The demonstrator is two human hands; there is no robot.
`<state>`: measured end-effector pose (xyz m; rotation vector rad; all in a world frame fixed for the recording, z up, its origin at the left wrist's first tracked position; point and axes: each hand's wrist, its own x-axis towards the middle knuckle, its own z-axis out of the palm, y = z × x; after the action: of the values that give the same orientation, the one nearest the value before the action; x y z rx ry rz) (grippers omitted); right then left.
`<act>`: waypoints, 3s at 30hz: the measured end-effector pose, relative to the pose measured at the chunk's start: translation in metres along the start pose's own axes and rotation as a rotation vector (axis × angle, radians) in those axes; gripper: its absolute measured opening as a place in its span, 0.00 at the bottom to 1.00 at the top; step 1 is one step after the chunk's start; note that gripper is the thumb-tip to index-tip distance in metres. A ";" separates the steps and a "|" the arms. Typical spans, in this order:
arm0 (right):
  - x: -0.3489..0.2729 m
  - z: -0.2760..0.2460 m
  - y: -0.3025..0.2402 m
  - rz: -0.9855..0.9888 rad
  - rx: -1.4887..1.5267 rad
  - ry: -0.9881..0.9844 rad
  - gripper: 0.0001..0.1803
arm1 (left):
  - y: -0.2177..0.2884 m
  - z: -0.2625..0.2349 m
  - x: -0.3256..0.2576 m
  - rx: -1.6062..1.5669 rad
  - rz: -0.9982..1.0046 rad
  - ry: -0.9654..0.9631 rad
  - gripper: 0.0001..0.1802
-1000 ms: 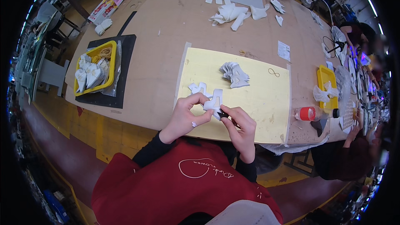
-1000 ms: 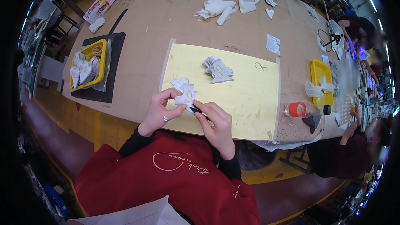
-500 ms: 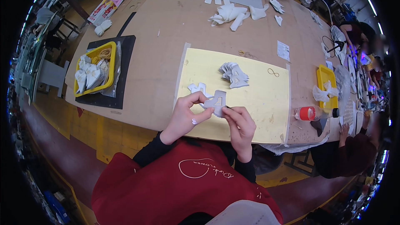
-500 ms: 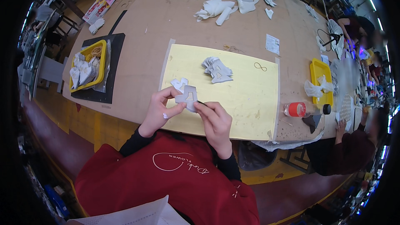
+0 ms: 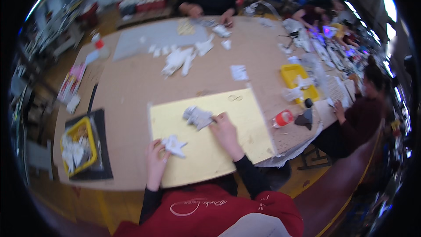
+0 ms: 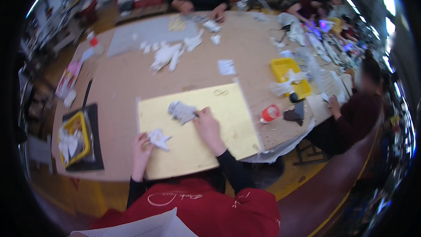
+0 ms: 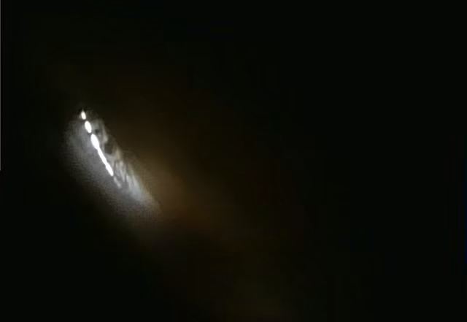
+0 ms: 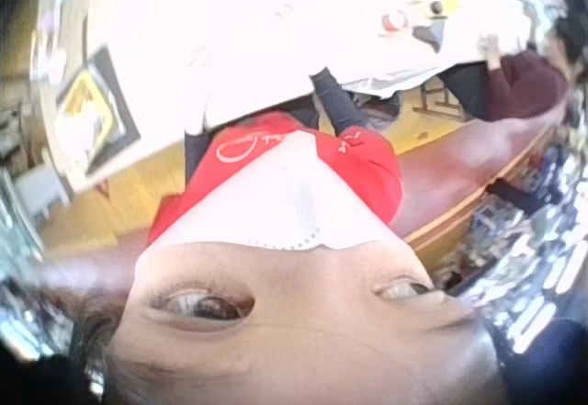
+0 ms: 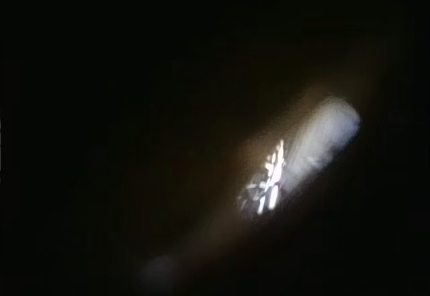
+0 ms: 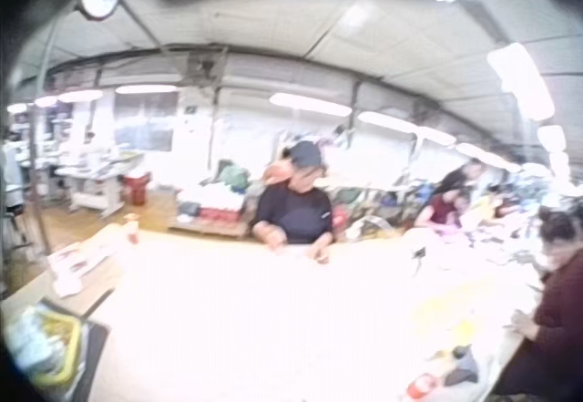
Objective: The person assembles small white decorative items at a shared workbench. They handle a stack of pre-cut pieces, separate them, and use a small black tool to shape or attach parts. The person also uses a rubber band to bundle the stack and places finished items into a yellow tray.
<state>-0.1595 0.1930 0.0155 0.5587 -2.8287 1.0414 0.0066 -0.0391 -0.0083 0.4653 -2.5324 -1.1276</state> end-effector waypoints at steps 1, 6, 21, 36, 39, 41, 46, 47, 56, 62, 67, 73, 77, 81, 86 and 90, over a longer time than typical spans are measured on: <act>0.001 0.009 0.007 0.005 -0.028 0.008 0.16 | 0.004 0.000 0.003 -0.022 -0.010 0.043 0.16; -0.010 0.004 0.011 0.008 0.111 -0.039 0.12 | 0.035 -0.011 0.020 -0.237 -0.033 0.144 0.19; -0.055 -0.050 -0.042 0.184 1.108 -0.511 0.05 | 0.087 0.002 0.010 -0.878 -0.239 -0.530 0.11; -0.062 -0.037 -0.081 0.025 0.769 -0.106 0.22 | 0.108 -0.012 0.010 -0.746 -0.038 -0.267 0.09; -0.058 -0.051 -0.083 -0.295 0.521 -0.020 0.20 | 0.103 -0.016 0.015 -0.461 0.178 -0.216 0.07; -0.061 -0.055 -0.086 -0.355 0.489 -0.083 0.19 | 0.105 -0.017 0.015 -0.531 0.150 -0.243 0.08; -0.062 -0.062 -0.095 -0.360 0.474 -0.154 0.18 | 0.099 -0.020 0.014 -0.516 0.197 -0.219 0.09; -0.062 -0.061 -0.094 -0.380 0.459 -0.155 0.18 | 0.100 -0.022 0.014 -0.508 0.199 -0.214 0.09; -0.059 -0.054 -0.093 -0.515 0.313 -0.098 0.16 | 0.101 -0.037 0.012 -0.272 0.282 -0.258 0.10; -0.059 -0.048 -0.094 -0.548 0.259 -0.037 0.16 | 0.101 -0.041 0.013 -0.234 0.289 -0.234 0.12; -0.064 -0.041 -0.093 -0.532 0.270 0.003 0.16 | 0.104 -0.039 0.009 -0.274 0.249 -0.185 0.12; -0.065 -0.044 -0.094 -0.535 0.290 0.022 0.16 | 0.100 -0.032 0.008 -0.286 0.330 -0.082 0.11; -0.065 -0.045 -0.093 -0.528 0.288 0.030 0.16 | 0.100 -0.033 0.009 -0.271 0.338 -0.078 0.12; -0.064 -0.045 -0.091 -0.526 0.288 0.014 0.16 | 0.103 -0.036 0.011 -0.254 0.374 -0.087 0.12; -0.063 -0.046 -0.092 -0.549 0.298 -0.010 0.15 | 0.101 -0.038 0.010 -0.234 0.381 -0.116 0.12; -0.062 -0.046 -0.092 -0.548 0.305 -0.024 0.15 | 0.097 -0.037 0.011 -0.209 0.415 -0.116 0.13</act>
<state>-0.0706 0.1772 0.0952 1.2835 -2.3125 1.3346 -0.0032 -0.0057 0.0905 -0.1767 -2.4099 -1.2582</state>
